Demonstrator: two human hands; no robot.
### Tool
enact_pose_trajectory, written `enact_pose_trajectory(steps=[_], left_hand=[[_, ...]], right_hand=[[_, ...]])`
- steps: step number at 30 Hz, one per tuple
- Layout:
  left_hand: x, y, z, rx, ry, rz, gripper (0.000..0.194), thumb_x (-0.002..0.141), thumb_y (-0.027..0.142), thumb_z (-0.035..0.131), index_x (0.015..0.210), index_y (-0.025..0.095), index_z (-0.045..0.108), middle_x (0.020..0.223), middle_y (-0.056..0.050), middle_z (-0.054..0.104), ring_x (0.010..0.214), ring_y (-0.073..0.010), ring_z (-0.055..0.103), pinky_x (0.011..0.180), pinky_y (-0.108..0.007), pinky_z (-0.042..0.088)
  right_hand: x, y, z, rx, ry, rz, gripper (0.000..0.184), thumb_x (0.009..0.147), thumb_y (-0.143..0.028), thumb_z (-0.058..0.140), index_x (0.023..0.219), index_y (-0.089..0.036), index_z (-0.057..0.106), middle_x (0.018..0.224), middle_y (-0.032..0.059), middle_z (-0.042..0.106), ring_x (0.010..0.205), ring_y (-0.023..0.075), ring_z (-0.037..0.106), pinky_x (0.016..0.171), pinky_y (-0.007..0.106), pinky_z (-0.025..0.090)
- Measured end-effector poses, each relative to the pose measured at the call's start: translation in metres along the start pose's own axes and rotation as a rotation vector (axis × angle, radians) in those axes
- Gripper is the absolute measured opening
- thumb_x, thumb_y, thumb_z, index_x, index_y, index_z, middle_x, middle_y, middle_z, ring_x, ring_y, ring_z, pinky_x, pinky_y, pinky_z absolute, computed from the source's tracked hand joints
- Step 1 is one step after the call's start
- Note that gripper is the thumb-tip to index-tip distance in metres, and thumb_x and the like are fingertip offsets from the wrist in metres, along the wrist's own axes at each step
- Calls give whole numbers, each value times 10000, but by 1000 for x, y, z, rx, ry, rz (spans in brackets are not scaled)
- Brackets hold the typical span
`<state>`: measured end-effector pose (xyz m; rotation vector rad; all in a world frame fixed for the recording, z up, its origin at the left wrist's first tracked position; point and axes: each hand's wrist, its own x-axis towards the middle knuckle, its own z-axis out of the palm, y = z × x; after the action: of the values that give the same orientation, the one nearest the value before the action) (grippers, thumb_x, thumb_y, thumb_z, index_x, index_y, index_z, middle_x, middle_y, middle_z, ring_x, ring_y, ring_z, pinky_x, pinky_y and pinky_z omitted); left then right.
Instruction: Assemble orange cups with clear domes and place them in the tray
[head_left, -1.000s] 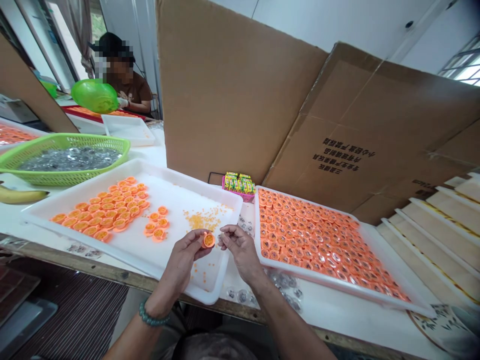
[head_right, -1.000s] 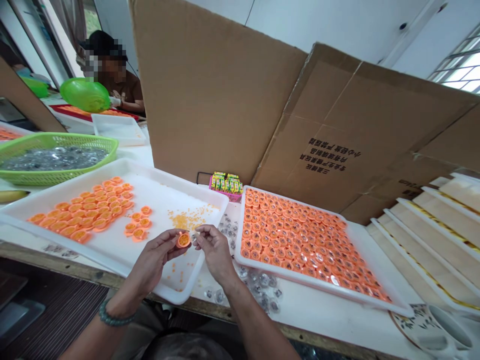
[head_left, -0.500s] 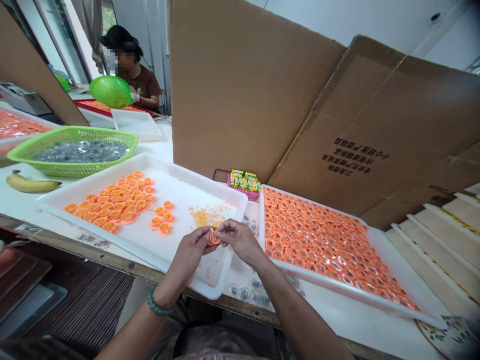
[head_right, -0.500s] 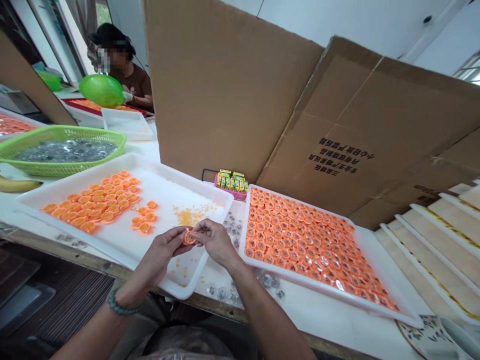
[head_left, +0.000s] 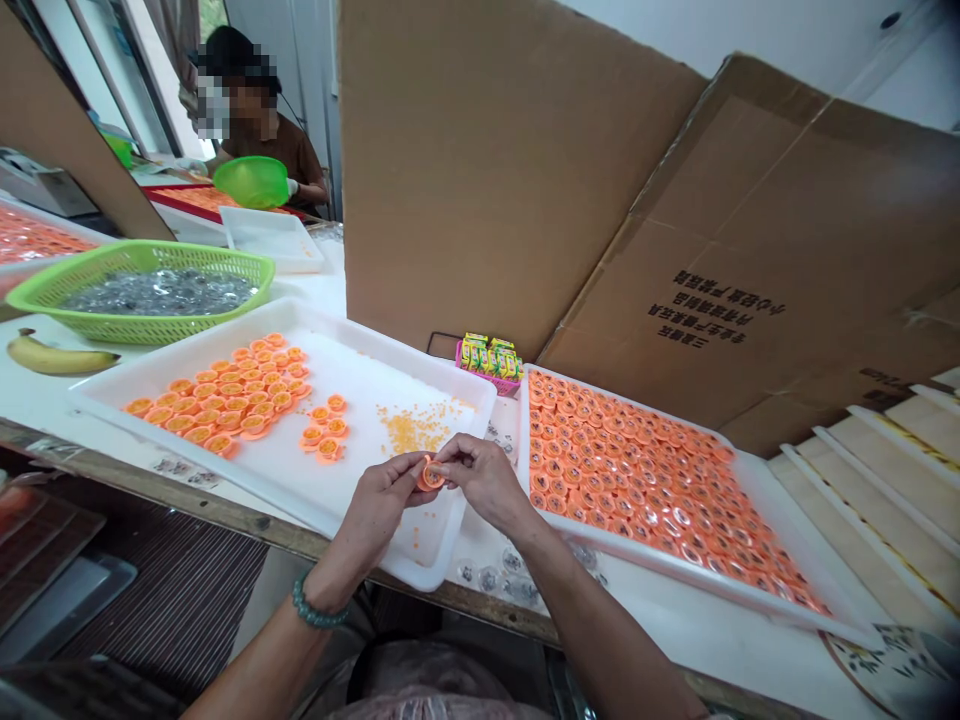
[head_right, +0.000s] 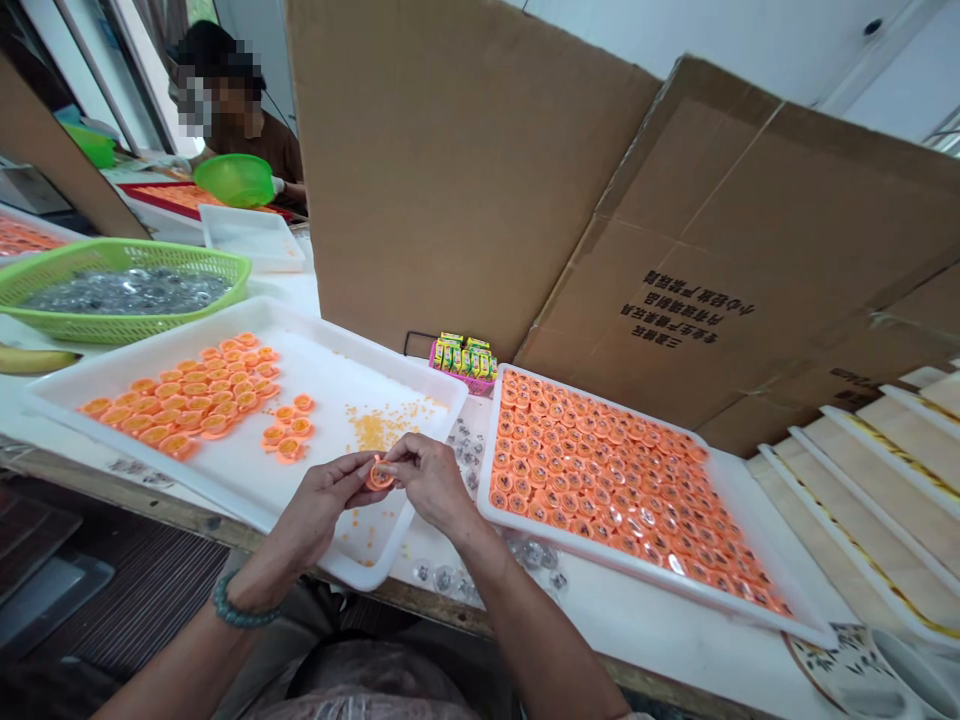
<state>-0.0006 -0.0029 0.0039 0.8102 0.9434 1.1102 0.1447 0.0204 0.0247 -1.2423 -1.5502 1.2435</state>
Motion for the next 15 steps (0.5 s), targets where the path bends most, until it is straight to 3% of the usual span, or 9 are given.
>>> enact_pose_trajectory(steps=[3,7,10,15], left_hand=[[-3,1,1,5,-24,17,313,707,359,666,905,118,684,872,-82,701,861,-230,639,806,-354,505],[-3,1,2,90,-57,69,402,693,338,701,1030,139,609,877,-68,700,850,-217,646,792,-338,506],[-2,2,2,118,-41,79,540,676,345,720,1136,157,508,816,-54,710,794,-202,658,776,-343,516],[-7,7,3,196,-32,13,705,618,377,760,1218,179,446,777,-38,717,804,-219,666,816,-370,524]], right_hand=[[-1,4,-1,68,-26,35,145,675,-274,685,699,-148,617,606,-21,572,550,90,519,542,216,442],[-3,15,-4,160,6,60,182,677,-234,669,829,-155,608,668,-27,575,556,85,533,551,217,445],[-6,19,-3,96,3,65,230,727,-258,627,935,-160,625,771,4,615,622,102,563,601,237,459],[-14,18,3,-2,27,-3,139,745,-258,621,845,-178,674,799,10,631,734,123,568,692,238,452]])
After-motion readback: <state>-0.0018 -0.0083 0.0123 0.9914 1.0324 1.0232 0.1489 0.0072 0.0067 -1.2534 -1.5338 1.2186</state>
